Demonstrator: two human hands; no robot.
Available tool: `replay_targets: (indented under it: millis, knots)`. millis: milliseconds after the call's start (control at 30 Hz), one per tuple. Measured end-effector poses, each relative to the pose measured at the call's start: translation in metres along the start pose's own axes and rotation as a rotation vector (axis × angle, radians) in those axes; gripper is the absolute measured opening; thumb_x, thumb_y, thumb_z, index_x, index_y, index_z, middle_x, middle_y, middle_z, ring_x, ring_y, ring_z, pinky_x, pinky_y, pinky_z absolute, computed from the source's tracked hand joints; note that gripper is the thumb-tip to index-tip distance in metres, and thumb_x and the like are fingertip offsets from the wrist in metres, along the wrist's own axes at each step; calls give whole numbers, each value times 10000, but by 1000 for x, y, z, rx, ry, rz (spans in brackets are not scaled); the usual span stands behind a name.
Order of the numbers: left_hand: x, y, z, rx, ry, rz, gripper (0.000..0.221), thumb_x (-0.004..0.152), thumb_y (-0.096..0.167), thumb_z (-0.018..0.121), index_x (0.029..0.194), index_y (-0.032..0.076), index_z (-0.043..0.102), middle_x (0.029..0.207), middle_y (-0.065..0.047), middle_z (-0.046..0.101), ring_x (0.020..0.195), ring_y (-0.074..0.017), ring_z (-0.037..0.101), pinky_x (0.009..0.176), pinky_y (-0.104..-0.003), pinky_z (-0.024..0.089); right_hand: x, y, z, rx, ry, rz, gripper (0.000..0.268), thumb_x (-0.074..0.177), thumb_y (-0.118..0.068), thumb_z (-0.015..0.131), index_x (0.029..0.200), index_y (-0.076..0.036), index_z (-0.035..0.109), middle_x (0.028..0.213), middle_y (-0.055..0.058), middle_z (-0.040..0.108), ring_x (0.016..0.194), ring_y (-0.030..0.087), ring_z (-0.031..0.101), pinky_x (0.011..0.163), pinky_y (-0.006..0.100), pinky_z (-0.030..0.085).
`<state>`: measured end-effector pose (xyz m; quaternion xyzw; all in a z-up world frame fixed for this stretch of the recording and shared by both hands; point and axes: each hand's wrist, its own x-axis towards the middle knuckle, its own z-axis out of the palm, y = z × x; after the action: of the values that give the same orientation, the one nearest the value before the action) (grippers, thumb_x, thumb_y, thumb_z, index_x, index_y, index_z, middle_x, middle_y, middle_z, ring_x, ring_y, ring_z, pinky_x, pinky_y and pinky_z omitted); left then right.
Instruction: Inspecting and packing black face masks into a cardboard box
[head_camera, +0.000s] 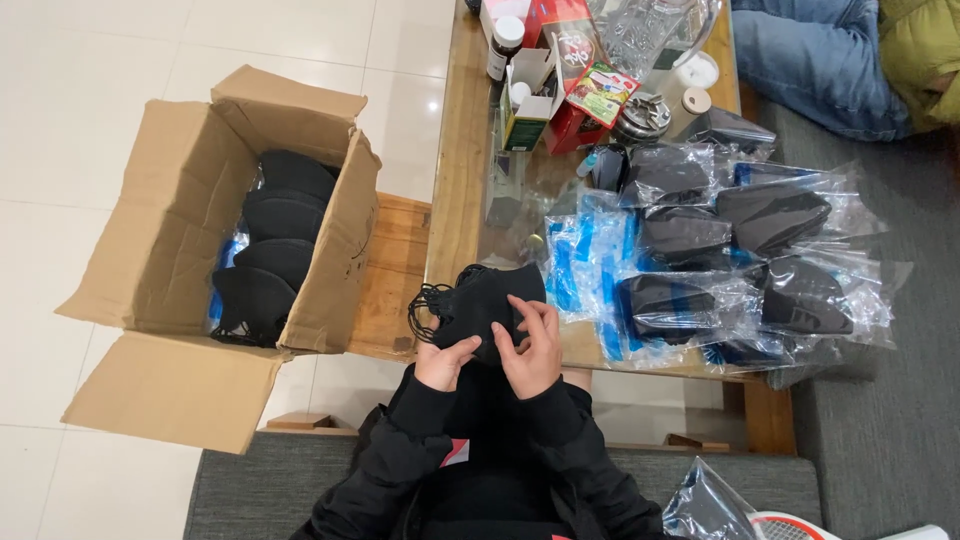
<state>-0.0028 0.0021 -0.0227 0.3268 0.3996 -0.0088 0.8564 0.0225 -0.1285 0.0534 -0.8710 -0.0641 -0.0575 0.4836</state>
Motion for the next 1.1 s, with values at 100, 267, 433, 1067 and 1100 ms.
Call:
replay_targets:
  millis: [100, 267, 433, 1067, 1100]
  knots:
    - [0, -1, -1, 15, -5, -2, 1232, 664, -170, 879, 1650, 83, 185, 1509, -322, 472, 1240, -403, 583, 939, -516, 570, 2, 10, 1, 127, -11, 80, 285, 889, -132, 808, 1126, -62, 664, 999, 47, 455, 669, 196, 551, 486, 281, 504]
    - [29, -33, -20, 26, -42, 42, 1089, 660, -193, 866, 1580, 62, 343, 1374, -275, 609, 1160, -387, 645, 904, -514, 592, -6, 7, 4, -69, 33, -106, 179, 911, -197, 799, 966, -117, 648, 899, -3, 508, 754, 214, 605, 514, 280, 530]
    - [30, -33, -18, 7, -111, 78, 731, 668, -201, 852, 1320, 82, 682, 1172, -197, 743, 1051, -351, 712, 851, -512, 620, -13, -12, 4, -160, 100, -259, 45, 991, -215, 695, 982, -173, 684, 781, -69, 570, 671, 174, 616, 516, 272, 538]
    - [25, 33, -42, -44, 79, 169, 516, 678, -176, 840, 1128, 61, 749, 1023, -162, 762, 929, -296, 751, 818, -449, 638, 18, -14, -19, 312, 254, -145, 132, 826, -16, 856, 914, -80, 781, 741, 43, 709, 642, 149, 620, 628, 289, 549]
    - [25, 38, -44, -61, 94, 181, 521, 677, -173, 842, 1127, 73, 747, 1052, -175, 761, 953, -320, 749, 844, -467, 634, 20, 4, -14, 355, 263, 76, 155, 842, -66, 882, 924, -59, 751, 692, 54, 677, 630, 101, 574, 591, 281, 527]
